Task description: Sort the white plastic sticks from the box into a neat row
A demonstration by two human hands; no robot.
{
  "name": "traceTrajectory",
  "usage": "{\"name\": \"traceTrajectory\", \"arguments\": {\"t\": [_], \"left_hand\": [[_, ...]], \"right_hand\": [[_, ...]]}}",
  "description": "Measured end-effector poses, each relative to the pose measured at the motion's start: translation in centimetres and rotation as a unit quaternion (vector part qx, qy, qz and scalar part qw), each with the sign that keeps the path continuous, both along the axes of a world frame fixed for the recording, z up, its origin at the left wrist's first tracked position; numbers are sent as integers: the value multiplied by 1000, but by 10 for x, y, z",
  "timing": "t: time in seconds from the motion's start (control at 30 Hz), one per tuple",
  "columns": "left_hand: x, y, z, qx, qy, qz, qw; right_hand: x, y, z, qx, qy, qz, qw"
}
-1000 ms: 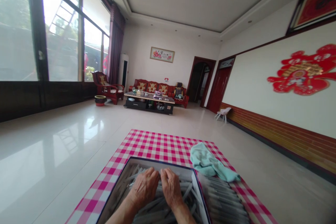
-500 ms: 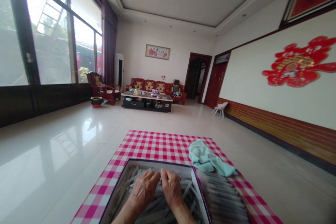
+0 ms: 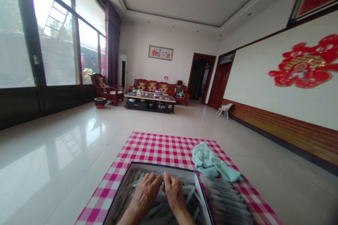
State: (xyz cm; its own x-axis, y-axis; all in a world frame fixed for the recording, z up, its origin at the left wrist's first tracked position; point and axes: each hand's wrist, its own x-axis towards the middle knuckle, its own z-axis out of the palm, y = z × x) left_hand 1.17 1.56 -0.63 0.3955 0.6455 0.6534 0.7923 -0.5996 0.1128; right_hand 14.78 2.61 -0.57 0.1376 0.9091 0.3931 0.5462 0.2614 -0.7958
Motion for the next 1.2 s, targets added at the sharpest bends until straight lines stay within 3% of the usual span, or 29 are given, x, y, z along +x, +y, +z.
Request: {"name": "traceTrajectory", "arguments": {"t": [0.3, 0.37, 0.47, 0.53, 0.63, 0.73, 0.9, 1.0, 1.1, 1.2], "left_hand": [[-5, -2, 7, 89, -73, 8, 993], [-6, -2, 7, 62, -110, -10, 992], [-7, 0, 7, -35, -202, -23, 978], [-9, 2, 8, -114, -318, 3, 941], [-12, 8, 11, -251, -516, 12, 819], [-14, 14, 14, -308, -573, -5, 760], [-15, 16, 20, -364, -618, -35, 696], [-16, 13, 24, -381, -635, -47, 671], [-19, 13, 27, -379, -643, -38, 665], [-23, 13, 27, -359, -634, -20, 685]], "right_hand": [[9, 1, 16, -70, 139, -41, 987], [11, 0, 19, -71, 175, -45, 981], [9, -3, 22, -63, 196, -14, 978], [6, -6, 22, -63, 195, 28, 978], [-1, -10, 22, -68, 177, 90, 978], [-6, -12, 19, -88, 166, 127, 974], [-11, -13, 14, -142, 201, 147, 958], [-12, -13, 15, -162, 214, 153, 951], [-9, -13, 21, -153, 181, 143, 961], [0, -15, 32, -128, 125, 156, 971]]}}
